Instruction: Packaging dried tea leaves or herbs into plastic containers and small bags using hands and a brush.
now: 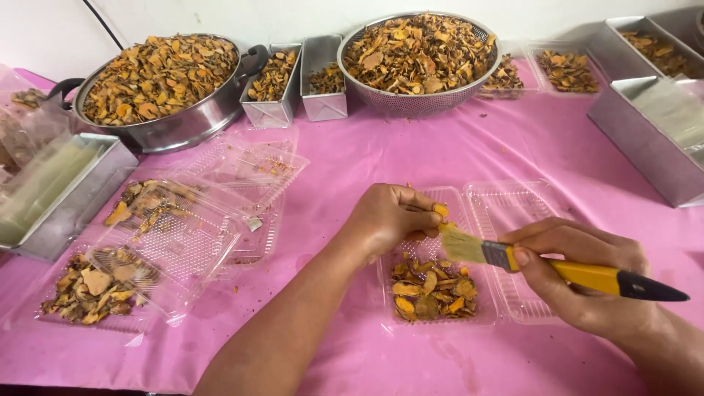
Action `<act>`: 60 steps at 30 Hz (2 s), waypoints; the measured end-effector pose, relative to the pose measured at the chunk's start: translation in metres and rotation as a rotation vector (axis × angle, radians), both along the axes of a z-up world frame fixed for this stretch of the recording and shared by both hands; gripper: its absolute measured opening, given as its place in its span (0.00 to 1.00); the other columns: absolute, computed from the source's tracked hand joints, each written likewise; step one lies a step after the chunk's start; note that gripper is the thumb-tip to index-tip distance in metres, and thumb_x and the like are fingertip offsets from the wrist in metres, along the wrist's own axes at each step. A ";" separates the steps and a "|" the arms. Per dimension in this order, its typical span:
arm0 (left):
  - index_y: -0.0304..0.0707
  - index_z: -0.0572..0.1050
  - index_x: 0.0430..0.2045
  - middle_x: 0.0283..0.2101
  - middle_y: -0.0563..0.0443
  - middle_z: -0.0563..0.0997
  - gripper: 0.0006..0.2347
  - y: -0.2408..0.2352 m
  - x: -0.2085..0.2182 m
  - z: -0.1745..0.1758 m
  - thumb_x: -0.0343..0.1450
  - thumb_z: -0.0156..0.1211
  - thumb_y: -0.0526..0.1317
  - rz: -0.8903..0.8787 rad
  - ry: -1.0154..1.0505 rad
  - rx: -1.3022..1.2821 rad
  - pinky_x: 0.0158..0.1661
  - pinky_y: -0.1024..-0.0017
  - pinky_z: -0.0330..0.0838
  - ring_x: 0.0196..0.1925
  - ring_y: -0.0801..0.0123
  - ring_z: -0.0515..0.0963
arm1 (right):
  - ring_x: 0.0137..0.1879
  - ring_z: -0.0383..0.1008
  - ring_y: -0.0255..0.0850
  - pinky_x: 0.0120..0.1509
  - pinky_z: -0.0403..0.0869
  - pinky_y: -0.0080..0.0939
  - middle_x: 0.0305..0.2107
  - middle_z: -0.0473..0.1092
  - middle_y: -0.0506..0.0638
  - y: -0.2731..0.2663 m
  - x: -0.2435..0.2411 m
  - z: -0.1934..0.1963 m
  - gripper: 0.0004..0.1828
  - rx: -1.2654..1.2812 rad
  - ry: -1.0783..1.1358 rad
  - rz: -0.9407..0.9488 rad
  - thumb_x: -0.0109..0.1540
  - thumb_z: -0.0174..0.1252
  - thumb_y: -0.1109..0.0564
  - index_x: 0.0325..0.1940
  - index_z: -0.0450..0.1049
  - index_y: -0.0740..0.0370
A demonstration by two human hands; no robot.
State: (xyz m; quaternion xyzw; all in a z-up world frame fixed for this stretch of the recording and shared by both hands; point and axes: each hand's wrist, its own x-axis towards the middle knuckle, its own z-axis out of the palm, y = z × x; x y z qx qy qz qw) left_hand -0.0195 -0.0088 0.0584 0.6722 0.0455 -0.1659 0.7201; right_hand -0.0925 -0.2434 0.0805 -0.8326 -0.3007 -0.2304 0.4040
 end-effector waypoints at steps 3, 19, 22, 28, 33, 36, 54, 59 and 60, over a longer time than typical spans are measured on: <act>0.23 0.82 0.34 0.31 0.37 0.85 0.08 0.004 0.004 -0.008 0.63 0.70 0.24 -0.017 -0.021 -0.014 0.30 0.77 0.82 0.27 0.63 0.83 | 0.35 0.84 0.37 0.37 0.80 0.30 0.34 0.81 0.54 -0.005 0.017 -0.007 0.07 0.008 -0.016 0.084 0.60 0.60 0.61 0.38 0.80 0.65; 0.37 0.82 0.29 0.32 0.50 0.88 0.03 0.007 0.008 -0.005 0.67 0.68 0.29 0.108 -0.319 0.282 0.34 0.80 0.80 0.31 0.73 0.86 | 0.34 0.83 0.47 0.36 0.80 0.39 0.30 0.77 0.61 -0.014 0.037 -0.016 0.05 0.270 0.300 -0.058 0.67 0.55 0.65 0.43 0.75 0.72; 0.40 0.80 0.28 0.31 0.50 0.86 0.03 0.009 0.018 -0.029 0.69 0.59 0.32 0.116 -0.664 0.477 0.35 0.74 0.76 0.33 0.68 0.84 | 0.36 0.83 0.46 0.37 0.80 0.37 0.34 0.77 0.61 -0.005 0.033 -0.017 0.04 0.220 0.221 -0.094 0.66 0.58 0.67 0.43 0.76 0.72; 0.39 0.75 0.24 0.23 0.53 0.74 0.07 0.000 0.035 -0.080 0.63 0.70 0.33 -0.035 -1.382 1.194 0.35 0.62 0.69 0.31 0.59 0.73 | 0.35 0.82 0.42 0.39 0.77 0.33 0.32 0.78 0.57 -0.001 0.031 -0.016 0.03 0.118 0.161 -0.155 0.66 0.62 0.65 0.41 0.77 0.70; 0.40 0.76 0.26 0.31 0.52 0.77 0.14 -0.003 0.016 -0.062 0.56 0.76 0.42 -0.186 -1.329 1.277 0.42 0.62 0.69 0.40 0.57 0.74 | 0.36 0.80 0.41 0.40 0.77 0.34 0.33 0.77 0.57 -0.002 0.031 -0.015 0.02 0.106 0.127 -0.129 0.66 0.62 0.67 0.41 0.78 0.71; 0.40 0.76 0.26 0.34 0.52 0.78 0.08 -0.006 -0.002 -0.042 0.60 0.66 0.26 -0.180 -1.333 1.292 0.43 0.60 0.71 0.43 0.55 0.77 | 0.36 0.80 0.41 0.39 0.75 0.34 0.33 0.78 0.58 -0.004 0.030 -0.015 0.03 0.071 0.113 -0.114 0.66 0.62 0.67 0.43 0.77 0.71; 0.44 0.83 0.40 0.39 0.53 0.88 0.13 -0.021 -0.040 -0.012 0.67 0.62 0.24 -0.575 -0.553 0.851 0.47 0.72 0.85 0.39 0.71 0.89 | 0.38 0.78 0.40 0.41 0.73 0.33 0.38 0.78 0.58 -0.002 0.018 -0.006 0.02 0.072 0.057 -0.126 0.68 0.61 0.69 0.44 0.78 0.72; 0.41 0.83 0.30 0.30 0.54 0.85 0.07 -0.008 -0.021 -0.007 0.68 0.59 0.28 -0.270 -0.387 0.692 0.30 0.73 0.73 0.29 0.71 0.81 | 0.12 0.73 0.28 0.09 0.59 0.25 0.37 0.79 0.65 -0.025 0.029 -0.018 0.03 0.037 -0.086 0.269 0.61 0.54 0.68 0.36 0.74 0.70; 0.41 0.83 0.30 0.30 0.54 0.85 0.07 -0.006 -0.021 -0.007 0.68 0.59 0.28 -0.267 -0.387 0.691 0.30 0.73 0.73 0.29 0.71 0.81 | 0.12 0.73 0.28 0.09 0.59 0.25 0.37 0.79 0.65 -0.016 0.024 -0.012 0.03 0.035 -0.087 0.273 0.61 0.54 0.68 0.36 0.74 0.70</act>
